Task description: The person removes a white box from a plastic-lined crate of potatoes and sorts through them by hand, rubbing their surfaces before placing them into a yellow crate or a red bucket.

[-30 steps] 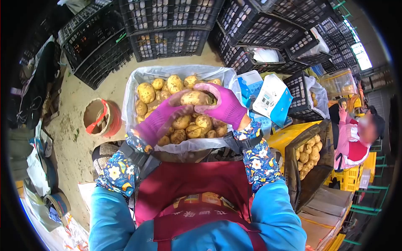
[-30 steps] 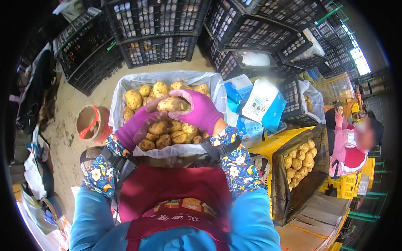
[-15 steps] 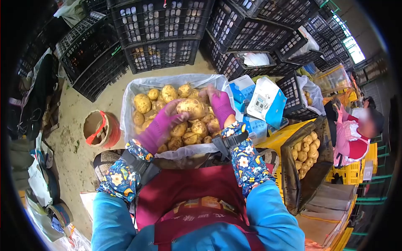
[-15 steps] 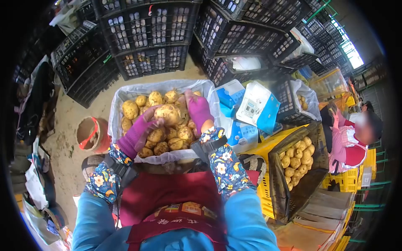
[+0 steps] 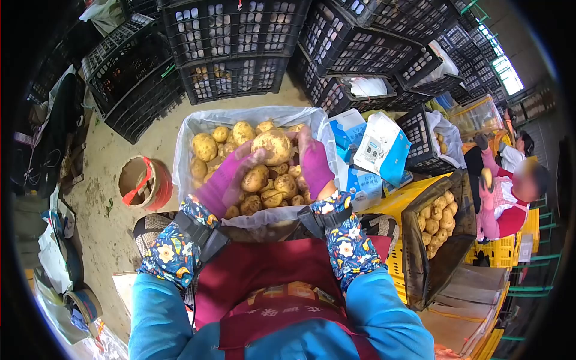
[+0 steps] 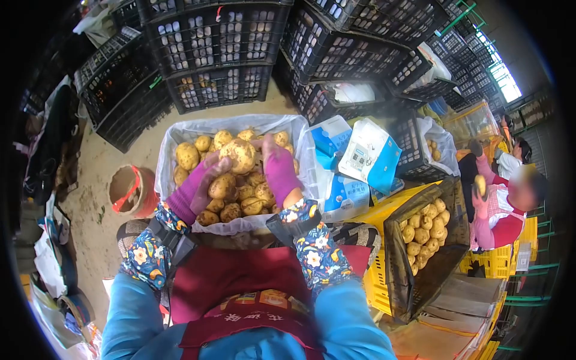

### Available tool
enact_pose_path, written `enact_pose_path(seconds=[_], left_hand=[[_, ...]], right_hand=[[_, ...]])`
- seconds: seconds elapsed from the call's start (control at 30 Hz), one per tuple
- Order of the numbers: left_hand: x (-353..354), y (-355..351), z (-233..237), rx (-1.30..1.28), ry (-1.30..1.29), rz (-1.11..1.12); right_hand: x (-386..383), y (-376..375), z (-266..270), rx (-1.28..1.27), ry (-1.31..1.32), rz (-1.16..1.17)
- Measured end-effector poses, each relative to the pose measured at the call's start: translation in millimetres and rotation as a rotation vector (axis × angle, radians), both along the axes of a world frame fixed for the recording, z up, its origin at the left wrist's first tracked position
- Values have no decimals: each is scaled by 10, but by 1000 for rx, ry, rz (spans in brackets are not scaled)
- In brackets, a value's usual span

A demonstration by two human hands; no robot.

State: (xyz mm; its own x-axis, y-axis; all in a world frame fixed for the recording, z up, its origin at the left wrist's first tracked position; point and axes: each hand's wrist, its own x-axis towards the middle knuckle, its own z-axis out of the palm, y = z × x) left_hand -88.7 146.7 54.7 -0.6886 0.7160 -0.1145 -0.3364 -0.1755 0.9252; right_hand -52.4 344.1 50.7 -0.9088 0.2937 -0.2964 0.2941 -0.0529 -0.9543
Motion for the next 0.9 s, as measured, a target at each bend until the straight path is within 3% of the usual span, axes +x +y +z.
enact_pose_path(seconds=[0.1, 0.23, 0.33, 0.4, 0.43, 0.5, 0.57, 0.7, 0.77, 0.87, 0.9], left_hand=[[14, -25, 159, -41, 65, -61], [42, -44, 149, -7, -27, -95], [27, -54, 139, 85, -136, -136], [17, -77, 197, 51, -190, -162], [-10, -86, 129, 16, -86, -143], [-29, -90, -2, -32, 69, -113], [-22, -58, 83, -29, 134, -84], [53, 94, -75, -51, 213, 32], [45, 152, -299, 37, 194, 53], [-24, 131, -403, -76, 424, 151], [-50, 118, -358, -156, 545, 197]], right_hand=[[61, -222, -25, 693, 471, 22], [-5, -20, -249, 157, 213, -44], [-59, -64, -339, 86, 538, -22], [31, -107, -178, -72, 492, 3], [78, -119, -73, -150, 470, 14], [150, -74, -17, 25, 509, 229], [148, -47, 76, 514, 610, 376], [146, -110, -2, 369, 648, 200], [114, -148, -10, 223, 487, 136], [99, -232, 74, -25, 339, 37], [126, -282, 48, 57, 412, 25]])
